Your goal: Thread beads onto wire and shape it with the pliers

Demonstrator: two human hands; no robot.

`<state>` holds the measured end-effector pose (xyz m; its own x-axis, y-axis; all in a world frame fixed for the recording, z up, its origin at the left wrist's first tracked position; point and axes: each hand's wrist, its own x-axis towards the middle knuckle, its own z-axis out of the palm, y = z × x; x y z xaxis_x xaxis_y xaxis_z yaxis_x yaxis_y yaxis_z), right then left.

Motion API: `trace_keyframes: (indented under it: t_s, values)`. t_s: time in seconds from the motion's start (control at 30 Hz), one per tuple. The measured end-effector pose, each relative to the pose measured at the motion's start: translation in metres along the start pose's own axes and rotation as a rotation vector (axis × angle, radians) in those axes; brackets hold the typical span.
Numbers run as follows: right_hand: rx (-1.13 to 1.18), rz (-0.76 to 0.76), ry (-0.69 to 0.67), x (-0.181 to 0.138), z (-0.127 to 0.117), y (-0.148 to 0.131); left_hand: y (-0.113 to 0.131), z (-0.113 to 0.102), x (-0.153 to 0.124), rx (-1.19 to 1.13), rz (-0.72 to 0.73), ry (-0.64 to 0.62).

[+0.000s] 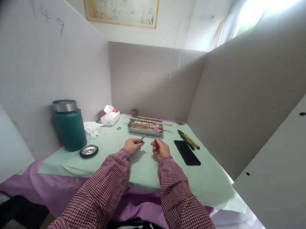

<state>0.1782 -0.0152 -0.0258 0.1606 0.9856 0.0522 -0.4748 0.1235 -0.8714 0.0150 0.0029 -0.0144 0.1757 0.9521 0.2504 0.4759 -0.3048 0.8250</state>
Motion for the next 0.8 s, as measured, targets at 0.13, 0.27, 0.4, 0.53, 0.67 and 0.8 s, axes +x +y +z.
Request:
trace_keyframes:
  t_s: [0.13,0.27,0.4,0.53,0.67,0.8]
  values:
    - [0.109,0.131,-0.038,0.003,-0.006,-0.002,0.001,0.0,-0.001,-0.149,-0.025,-0.092]
    - [0.138,0.189,-0.071,0.004,-0.009,-0.002,0.004,-0.001,-0.002,-0.331,-0.008,-0.258]
    - [0.15,0.213,-0.081,0.004,-0.008,-0.001,0.0,0.0,0.001,-0.309,-0.04,-0.192]
    - [0.175,0.224,-0.061,0.003,-0.006,0.0,-0.007,0.003,0.005,-0.192,-0.066,-0.055]
    - [0.213,0.227,-0.041,0.004,-0.007,-0.001,-0.009,0.003,0.006,-0.151,-0.07,0.001]
    - [0.256,0.245,-0.046,0.004,-0.008,-0.001,-0.009,0.003,0.006,-0.176,-0.085,-0.04]
